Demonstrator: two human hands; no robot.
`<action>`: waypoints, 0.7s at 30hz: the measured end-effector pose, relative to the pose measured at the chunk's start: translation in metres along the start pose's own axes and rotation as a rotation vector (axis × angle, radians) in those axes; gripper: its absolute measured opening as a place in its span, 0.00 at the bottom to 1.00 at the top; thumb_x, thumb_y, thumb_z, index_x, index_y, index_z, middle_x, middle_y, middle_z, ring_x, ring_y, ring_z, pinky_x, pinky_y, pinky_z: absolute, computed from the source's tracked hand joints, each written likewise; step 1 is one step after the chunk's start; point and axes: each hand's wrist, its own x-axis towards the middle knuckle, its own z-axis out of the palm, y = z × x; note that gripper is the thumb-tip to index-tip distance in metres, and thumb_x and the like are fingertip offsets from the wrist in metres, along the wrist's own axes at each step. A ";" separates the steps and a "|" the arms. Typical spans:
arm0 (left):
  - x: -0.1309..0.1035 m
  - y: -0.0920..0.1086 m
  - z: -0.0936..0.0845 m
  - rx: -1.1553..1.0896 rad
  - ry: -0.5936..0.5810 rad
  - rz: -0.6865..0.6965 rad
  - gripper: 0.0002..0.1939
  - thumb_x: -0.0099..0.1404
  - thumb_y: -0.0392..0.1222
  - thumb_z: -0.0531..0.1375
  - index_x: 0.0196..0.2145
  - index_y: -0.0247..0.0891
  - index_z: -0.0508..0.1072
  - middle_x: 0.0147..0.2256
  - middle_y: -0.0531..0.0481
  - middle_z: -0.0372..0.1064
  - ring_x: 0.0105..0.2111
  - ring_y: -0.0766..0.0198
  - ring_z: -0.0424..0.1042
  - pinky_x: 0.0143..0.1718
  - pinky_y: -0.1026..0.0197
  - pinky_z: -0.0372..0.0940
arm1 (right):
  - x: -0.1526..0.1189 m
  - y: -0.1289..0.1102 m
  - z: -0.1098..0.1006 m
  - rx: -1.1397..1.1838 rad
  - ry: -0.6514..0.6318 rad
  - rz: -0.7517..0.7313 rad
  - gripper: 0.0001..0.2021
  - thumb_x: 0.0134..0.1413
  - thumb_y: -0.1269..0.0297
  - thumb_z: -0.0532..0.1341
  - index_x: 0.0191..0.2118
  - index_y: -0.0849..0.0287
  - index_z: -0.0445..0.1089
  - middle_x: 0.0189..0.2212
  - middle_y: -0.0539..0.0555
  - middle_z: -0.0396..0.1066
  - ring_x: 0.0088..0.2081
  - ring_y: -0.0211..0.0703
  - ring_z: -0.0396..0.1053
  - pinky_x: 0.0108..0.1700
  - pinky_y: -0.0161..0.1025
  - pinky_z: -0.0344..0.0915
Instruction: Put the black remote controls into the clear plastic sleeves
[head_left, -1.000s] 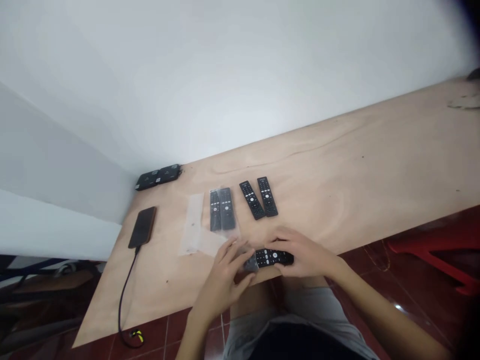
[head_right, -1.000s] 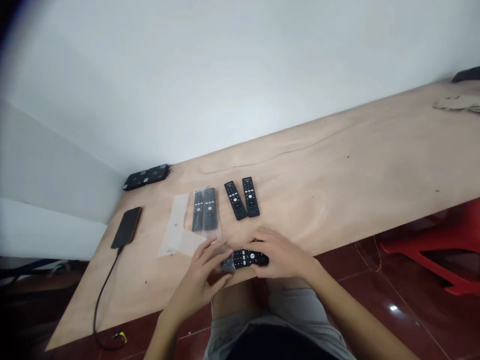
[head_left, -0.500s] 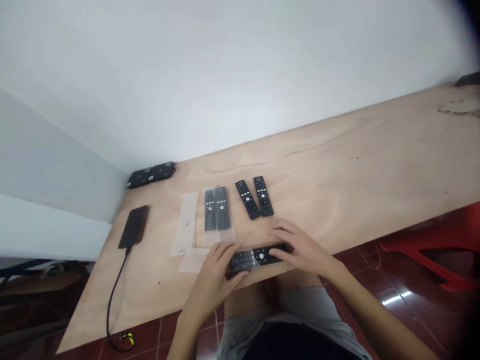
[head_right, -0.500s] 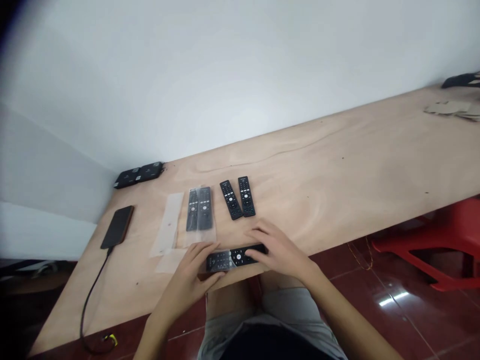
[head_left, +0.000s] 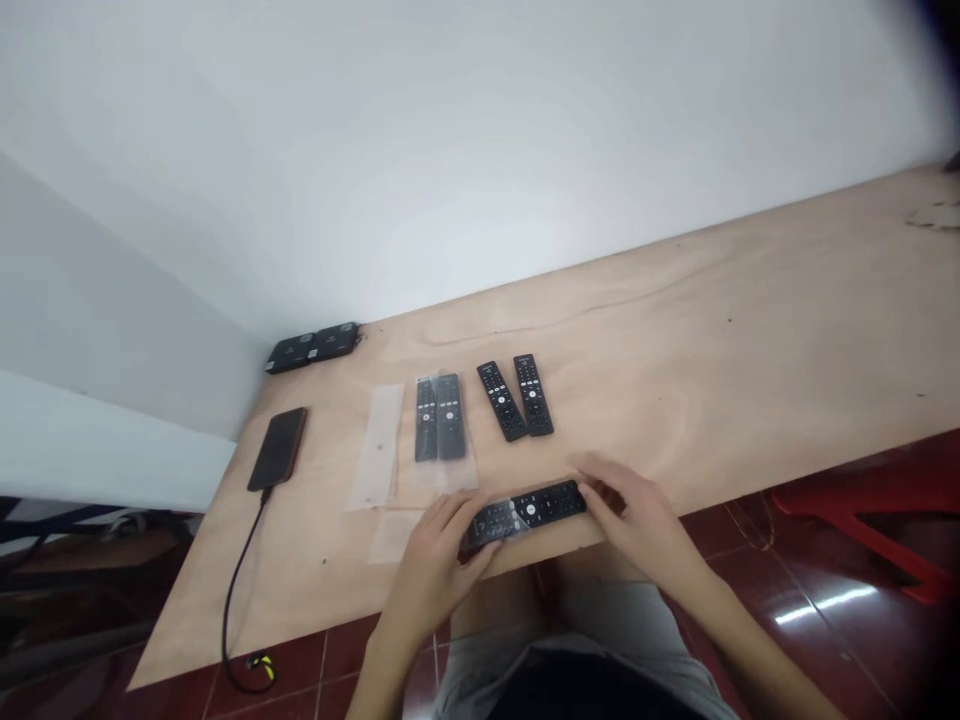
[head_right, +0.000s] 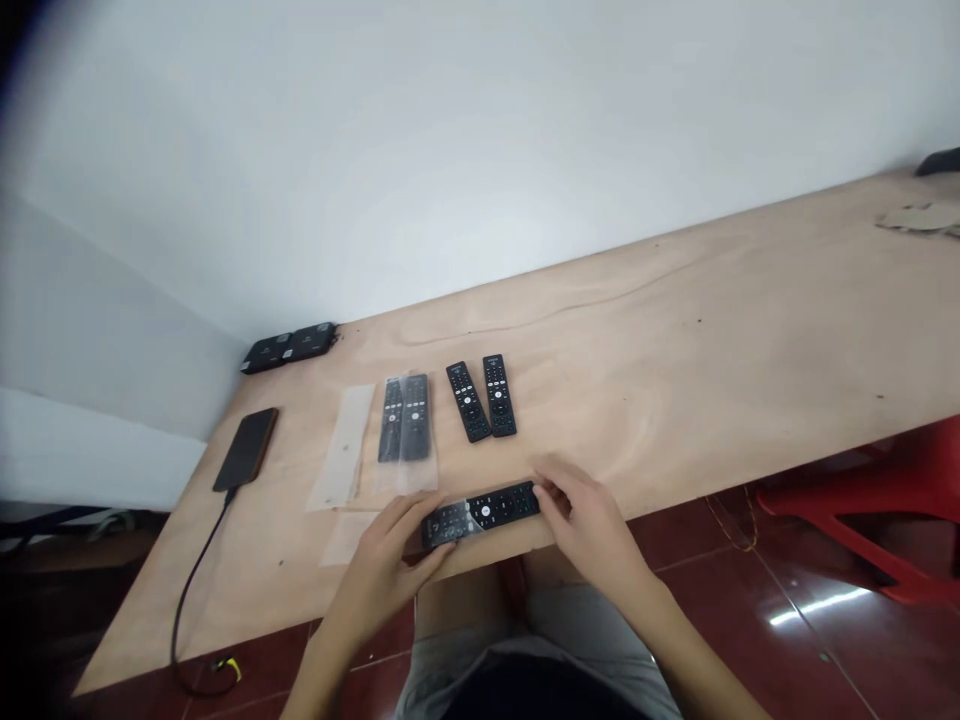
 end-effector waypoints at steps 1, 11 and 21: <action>0.000 0.000 0.001 -0.001 0.008 0.000 0.28 0.73 0.39 0.67 0.68 0.49 0.69 0.57 0.43 0.76 0.57 0.48 0.76 0.58 0.44 0.74 | 0.000 0.000 0.000 0.026 -0.008 0.002 0.17 0.74 0.60 0.61 0.64 0.49 0.76 0.57 0.58 0.81 0.52 0.58 0.81 0.58 0.60 0.80; 0.016 0.013 0.012 0.062 -0.011 0.024 0.31 0.70 0.39 0.70 0.68 0.47 0.68 0.52 0.42 0.78 0.50 0.45 0.78 0.51 0.43 0.76 | 0.006 -0.014 0.025 0.283 -0.067 0.124 0.16 0.74 0.54 0.62 0.57 0.52 0.81 0.52 0.60 0.84 0.51 0.60 0.83 0.57 0.61 0.81; 0.035 0.032 0.041 0.022 0.027 0.058 0.29 0.72 0.35 0.67 0.67 0.45 0.67 0.57 0.39 0.76 0.57 0.43 0.76 0.55 0.42 0.75 | 0.008 -0.024 0.058 0.621 -0.126 0.237 0.30 0.68 0.54 0.68 0.71 0.55 0.67 0.52 0.60 0.83 0.55 0.56 0.81 0.60 0.56 0.79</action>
